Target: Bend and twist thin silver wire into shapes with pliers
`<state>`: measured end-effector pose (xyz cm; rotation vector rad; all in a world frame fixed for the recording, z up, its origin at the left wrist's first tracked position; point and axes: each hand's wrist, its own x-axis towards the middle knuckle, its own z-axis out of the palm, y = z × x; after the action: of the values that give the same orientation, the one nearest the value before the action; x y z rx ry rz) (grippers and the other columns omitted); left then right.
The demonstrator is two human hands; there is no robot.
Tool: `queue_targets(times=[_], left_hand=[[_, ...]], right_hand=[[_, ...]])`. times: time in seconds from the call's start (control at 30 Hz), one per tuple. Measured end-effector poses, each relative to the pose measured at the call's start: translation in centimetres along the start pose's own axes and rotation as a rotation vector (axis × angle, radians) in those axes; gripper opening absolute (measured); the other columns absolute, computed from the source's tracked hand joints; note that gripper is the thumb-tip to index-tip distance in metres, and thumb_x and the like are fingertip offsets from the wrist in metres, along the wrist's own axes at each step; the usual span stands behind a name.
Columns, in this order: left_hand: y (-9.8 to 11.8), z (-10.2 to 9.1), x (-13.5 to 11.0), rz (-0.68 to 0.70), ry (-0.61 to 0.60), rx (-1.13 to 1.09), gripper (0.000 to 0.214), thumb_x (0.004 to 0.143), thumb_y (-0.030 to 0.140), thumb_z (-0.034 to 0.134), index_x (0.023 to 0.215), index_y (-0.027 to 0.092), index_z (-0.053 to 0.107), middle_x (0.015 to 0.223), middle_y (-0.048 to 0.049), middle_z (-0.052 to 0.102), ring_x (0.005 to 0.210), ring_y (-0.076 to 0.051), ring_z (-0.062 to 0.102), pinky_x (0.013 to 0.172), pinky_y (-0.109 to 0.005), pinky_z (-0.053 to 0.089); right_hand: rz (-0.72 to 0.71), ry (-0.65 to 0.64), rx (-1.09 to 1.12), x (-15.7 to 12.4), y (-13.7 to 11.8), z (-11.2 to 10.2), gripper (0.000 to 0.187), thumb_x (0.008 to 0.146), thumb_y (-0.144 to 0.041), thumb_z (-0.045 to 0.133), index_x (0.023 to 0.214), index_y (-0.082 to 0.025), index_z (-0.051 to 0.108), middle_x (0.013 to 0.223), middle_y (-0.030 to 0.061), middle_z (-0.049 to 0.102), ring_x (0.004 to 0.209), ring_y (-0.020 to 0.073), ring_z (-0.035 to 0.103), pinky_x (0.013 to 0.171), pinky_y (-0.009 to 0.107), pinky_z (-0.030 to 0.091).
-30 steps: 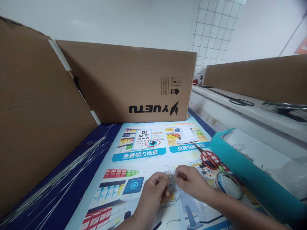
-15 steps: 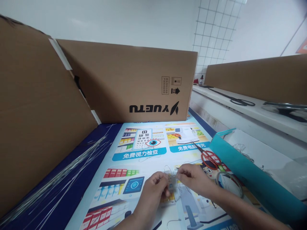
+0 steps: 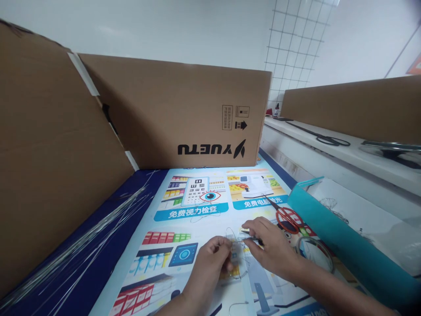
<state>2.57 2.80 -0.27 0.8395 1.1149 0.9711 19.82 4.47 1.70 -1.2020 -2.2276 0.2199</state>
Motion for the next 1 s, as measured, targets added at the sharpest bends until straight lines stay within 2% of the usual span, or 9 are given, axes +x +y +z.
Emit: queue_targets(times=[0.17, 0.5, 0.7, 1.0], left_hand=[[-0.1, 0.0, 0.0, -0.008, -0.003, 0.006, 0.026, 0.076, 0.037, 0.056, 0.062, 0.018, 0.044, 0.052, 0.0044, 0.046, 0.044, -0.008, 0.042, 0.044, -0.021, 0.028], [-0.1, 0.0, 0.0, -0.044, -0.009, 0.076, 0.027, 0.079, 0.040, 0.052, 0.064, 0.018, 0.046, 0.045, 0.0020, 0.049, 0.043, -0.009, 0.041, 0.046, -0.022, 0.028], [-0.4, -0.2, 0.1, -0.025, -0.037, 0.051, 0.026, 0.079, 0.039, 0.053, 0.065, 0.018, 0.047, 0.047, 0.0025, 0.050, 0.045, -0.009, 0.043, 0.047, -0.022, 0.029], [0.3, -0.7, 0.2, -0.122, -0.163, 0.017, 0.023, 0.078, 0.038, 0.056, 0.071, 0.016, 0.050, 0.055, -0.0021, 0.060, 0.049, -0.010, 0.052, 0.050, -0.021, 0.034]], right_hand=[[-0.056, -0.070, 0.009, 0.1, 0.0, -0.1, 0.015, 0.084, -0.021, 0.046, 0.089, -0.021, 0.060, 0.085, 0.0047, 0.056, 0.086, 0.0185, 0.050, 0.076, 0.031, 0.040], [0.095, -0.138, 0.168, 0.9, 0.1, -0.2, 0.014, 0.085, -0.019, 0.047, 0.076, -0.020, 0.058, 0.076, -0.0002, 0.055, 0.076, 0.0130, 0.050, 0.069, 0.025, 0.038], [0.206, -0.119, 0.325, 1.2, 0.4, 0.4, 0.013, 0.083, -0.020, 0.049, 0.072, -0.019, 0.055, 0.073, -0.0017, 0.054, 0.071, 0.0117, 0.051, 0.063, 0.022, 0.037], [0.307, -0.158, 0.430, 1.4, 0.7, 0.9, 0.013, 0.081, -0.024, 0.048, 0.071, -0.019, 0.055, 0.066, -0.0036, 0.053, 0.063, 0.0106, 0.047, 0.056, 0.021, 0.035]])
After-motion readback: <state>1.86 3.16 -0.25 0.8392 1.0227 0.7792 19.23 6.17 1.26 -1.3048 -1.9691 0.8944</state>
